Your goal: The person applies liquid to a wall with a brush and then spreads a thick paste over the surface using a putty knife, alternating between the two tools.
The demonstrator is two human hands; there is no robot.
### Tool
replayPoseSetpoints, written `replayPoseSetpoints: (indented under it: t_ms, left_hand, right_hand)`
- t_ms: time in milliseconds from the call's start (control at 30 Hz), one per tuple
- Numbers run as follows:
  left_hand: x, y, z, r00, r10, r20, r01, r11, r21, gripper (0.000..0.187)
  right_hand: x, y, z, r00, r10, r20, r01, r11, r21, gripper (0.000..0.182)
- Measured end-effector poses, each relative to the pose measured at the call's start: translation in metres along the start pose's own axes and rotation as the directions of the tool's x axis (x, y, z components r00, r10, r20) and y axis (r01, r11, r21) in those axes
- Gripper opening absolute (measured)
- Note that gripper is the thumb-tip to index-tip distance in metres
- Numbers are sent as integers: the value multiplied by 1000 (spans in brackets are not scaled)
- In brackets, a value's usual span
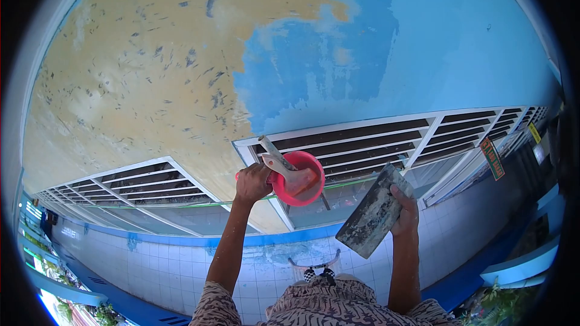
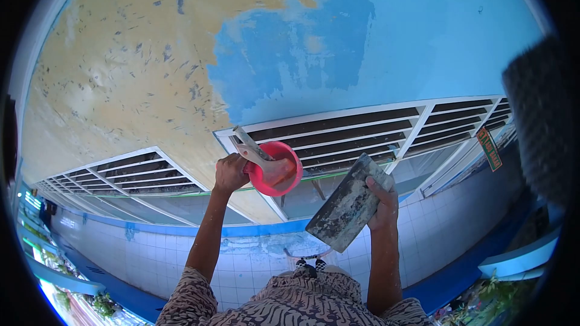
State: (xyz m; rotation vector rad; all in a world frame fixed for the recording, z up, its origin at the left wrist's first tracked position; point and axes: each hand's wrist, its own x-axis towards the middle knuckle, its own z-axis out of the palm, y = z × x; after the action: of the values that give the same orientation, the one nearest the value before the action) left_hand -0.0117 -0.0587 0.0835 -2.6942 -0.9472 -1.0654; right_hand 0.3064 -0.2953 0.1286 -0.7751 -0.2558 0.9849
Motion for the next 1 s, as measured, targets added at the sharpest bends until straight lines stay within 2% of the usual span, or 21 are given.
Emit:
replayPoseSetpoints:
  t_ms: [67,133,167,200,367,500,600,633,700,833,867,900,967,1000]
  left_hand:
    - [11,-2,-12,993,115,-39,-114,993,25,33]
    - [28,-4,-32,986,161,-36,-159,985,60,35]
    - [36,-5,-44,978,207,-21,-205,975,91,38]
    - [44,-6,-55,978,209,-21,-205,972,114,38]
    - [88,-25,-117,952,304,-48,-289,937,194,28]
    - [127,-19,-183,945,321,65,-323,880,347,22]
    - [145,-24,-214,928,367,68,-366,856,365,23]
    - [148,-27,-221,926,372,64,-369,852,373,23]
    - [154,-33,-235,957,286,47,-283,885,371,24]
    - [172,-37,-255,967,256,-11,-234,899,370,25]
    - [178,-37,-260,976,219,23,-211,902,375,26]
    - [183,-35,-262,975,222,17,-212,902,375,26]
    - [193,-26,-261,907,390,-162,-281,844,457,24]
    - [198,-22,-264,905,392,-166,-282,844,457,24]
  right_hand:
    - [-1,-5,1,1000,-9,10,9,1000,-1,37]
    - [0,-12,7,1000,-22,19,22,1000,-1,36]
    - [-1,-17,12,998,-52,-20,51,998,-40,34]
    - [0,-19,15,995,-83,-59,79,994,-78,33]
    - [13,-30,27,986,-166,3,166,981,-97,31]
    - [28,-36,39,977,-213,25,214,973,-84,34]
    - [36,-39,63,965,-261,0,260,964,-51,35]
    - [41,-41,69,956,-295,0,295,955,-25,35]
    - [50,-43,79,947,-320,23,320,947,-22,36]
    - [67,-51,114,916,-401,6,400,914,64,36]
    - [71,-54,124,900,-434,27,430,898,95,35]
    - [75,-57,134,883,-467,49,459,880,125,35]
    - [84,-64,151,867,-496,53,487,865,119,36]
    - [94,-65,157,830,-556,49,550,830,95,38]
